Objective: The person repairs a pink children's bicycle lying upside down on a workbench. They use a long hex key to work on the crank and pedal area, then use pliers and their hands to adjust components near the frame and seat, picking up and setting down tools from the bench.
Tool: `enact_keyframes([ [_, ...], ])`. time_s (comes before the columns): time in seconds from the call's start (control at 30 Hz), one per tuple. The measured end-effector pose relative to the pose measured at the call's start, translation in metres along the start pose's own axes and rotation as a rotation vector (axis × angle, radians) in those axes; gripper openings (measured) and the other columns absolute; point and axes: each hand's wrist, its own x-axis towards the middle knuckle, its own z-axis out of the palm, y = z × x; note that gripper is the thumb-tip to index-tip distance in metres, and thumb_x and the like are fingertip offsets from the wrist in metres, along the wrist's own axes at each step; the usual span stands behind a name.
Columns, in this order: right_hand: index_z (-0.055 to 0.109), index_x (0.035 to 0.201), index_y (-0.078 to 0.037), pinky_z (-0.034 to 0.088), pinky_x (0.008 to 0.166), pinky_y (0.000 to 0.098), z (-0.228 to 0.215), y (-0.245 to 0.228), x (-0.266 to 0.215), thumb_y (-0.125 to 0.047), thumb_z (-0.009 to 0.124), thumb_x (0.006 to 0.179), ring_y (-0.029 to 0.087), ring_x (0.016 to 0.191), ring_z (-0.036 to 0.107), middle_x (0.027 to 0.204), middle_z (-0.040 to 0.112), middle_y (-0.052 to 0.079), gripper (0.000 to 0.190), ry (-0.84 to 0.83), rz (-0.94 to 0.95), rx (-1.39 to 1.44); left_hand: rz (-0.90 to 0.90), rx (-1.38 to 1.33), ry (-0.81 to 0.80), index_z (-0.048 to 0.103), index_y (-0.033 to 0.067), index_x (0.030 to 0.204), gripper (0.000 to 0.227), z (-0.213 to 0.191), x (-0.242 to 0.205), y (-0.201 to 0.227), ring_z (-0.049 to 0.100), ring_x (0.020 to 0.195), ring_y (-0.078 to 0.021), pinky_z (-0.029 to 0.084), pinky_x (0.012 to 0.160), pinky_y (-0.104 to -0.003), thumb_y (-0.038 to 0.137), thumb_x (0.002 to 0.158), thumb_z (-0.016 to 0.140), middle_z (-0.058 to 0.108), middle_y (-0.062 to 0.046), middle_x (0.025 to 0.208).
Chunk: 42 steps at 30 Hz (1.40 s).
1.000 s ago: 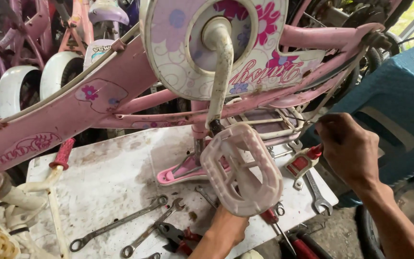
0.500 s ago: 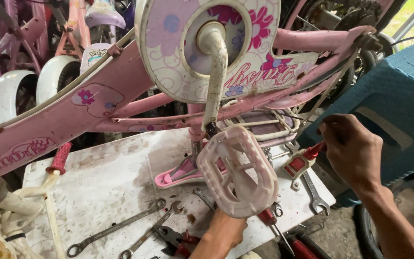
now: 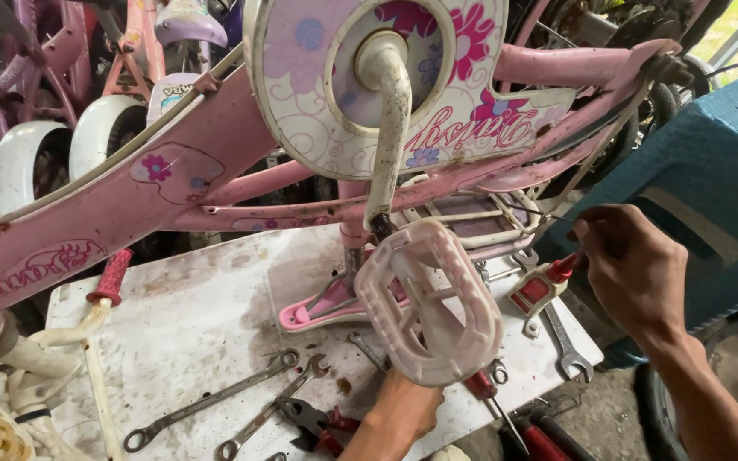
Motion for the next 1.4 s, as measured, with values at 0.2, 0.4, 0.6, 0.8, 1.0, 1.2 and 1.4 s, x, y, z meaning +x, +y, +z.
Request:
enact_keyframes([
  [0.2,0.070,0.113,-0.001,0.056,0.065,0.0303,0.009,-0.006,-0.003,-0.009,0.070,0.102,0.015,0.073,0.073,0.096,0.076,0.011,0.013,0.051,-0.057,-0.027,0.008,0.012,-0.002,0.068,0.0035,0.106,0.034,-0.102,0.068,0.014,0.066,0.105,-0.0393,0.053,0.088,-0.048,-0.008,0.074,0.070,0.070,-0.020,0.103],
  [0.4,0.072,0.115,-0.002,0.056,0.065,0.0314,0.010,0.007,0.000,-0.009,0.070,0.101,0.016,0.073,0.073,0.093,0.076,0.011,0.015,0.027,-0.006,0.016,0.023,0.015,0.002,0.067,0.0031,0.110,0.037,-0.097,0.070,0.018,0.064,0.106,-0.0397,0.051,0.090,-0.048,-0.008,0.075,0.070,0.069,-0.020,0.105],
  [0.6,0.073,0.118,-0.002,0.058,0.074,0.0299,0.010,0.015,0.001,-0.009,0.072,0.100,0.016,0.085,0.074,0.102,0.077,0.012,0.020,0.039,-0.120,-0.037,0.037,0.013,0.016,0.064,0.0027,0.114,0.041,-0.094,0.071,0.016,0.062,0.108,-0.0402,0.050,0.092,-0.048,-0.007,0.075,0.070,0.067,-0.020,0.108],
  [0.8,0.073,0.117,-0.002,0.056,0.067,0.0323,0.005,0.008,0.008,-0.016,0.068,0.101,0.017,0.075,0.070,0.095,0.077,0.012,0.022,-0.074,0.172,0.033,0.064,0.028,0.029,0.062,0.0023,0.119,0.045,-0.093,0.072,0.013,0.060,0.110,-0.0407,0.048,0.093,-0.048,-0.007,0.076,0.070,0.066,-0.020,0.111],
  [1.0,0.072,0.118,-0.002,0.054,0.072,0.0275,0.004,0.029,0.010,-0.021,0.066,0.101,0.013,0.081,0.067,0.097,0.075,0.009,0.026,-0.137,0.325,0.307,0.085,0.033,0.041,0.061,0.0020,0.118,0.043,-0.087,0.074,0.008,0.060,0.110,-0.0413,0.047,0.093,-0.049,-0.006,0.077,0.070,0.065,-0.021,0.111],
  [1.2,0.073,0.117,-0.001,0.054,0.066,0.0305,-0.010,0.016,0.010,-0.021,0.066,0.102,0.015,0.076,0.068,0.094,0.076,0.010,0.026,-0.074,0.280,0.224,0.120,0.052,0.045,0.063,0.0019,0.111,0.033,-0.083,0.082,0.007,0.060,0.107,-0.0424,0.047,0.091,-0.051,-0.002,0.080,0.071,0.066,-0.021,0.106],
  [1.4,0.068,0.115,0.002,0.058,0.060,0.0317,-0.053,0.039,-0.004,-0.019,0.064,0.110,0.019,0.071,0.070,0.097,0.074,0.016,0.022,0.054,-0.023,-0.199,0.142,0.051,0.059,0.064,0.0017,0.104,0.022,-0.077,0.082,-0.002,0.061,0.104,-0.0435,0.048,0.089,-0.053,0.002,0.083,0.072,0.066,-0.022,0.101],
])
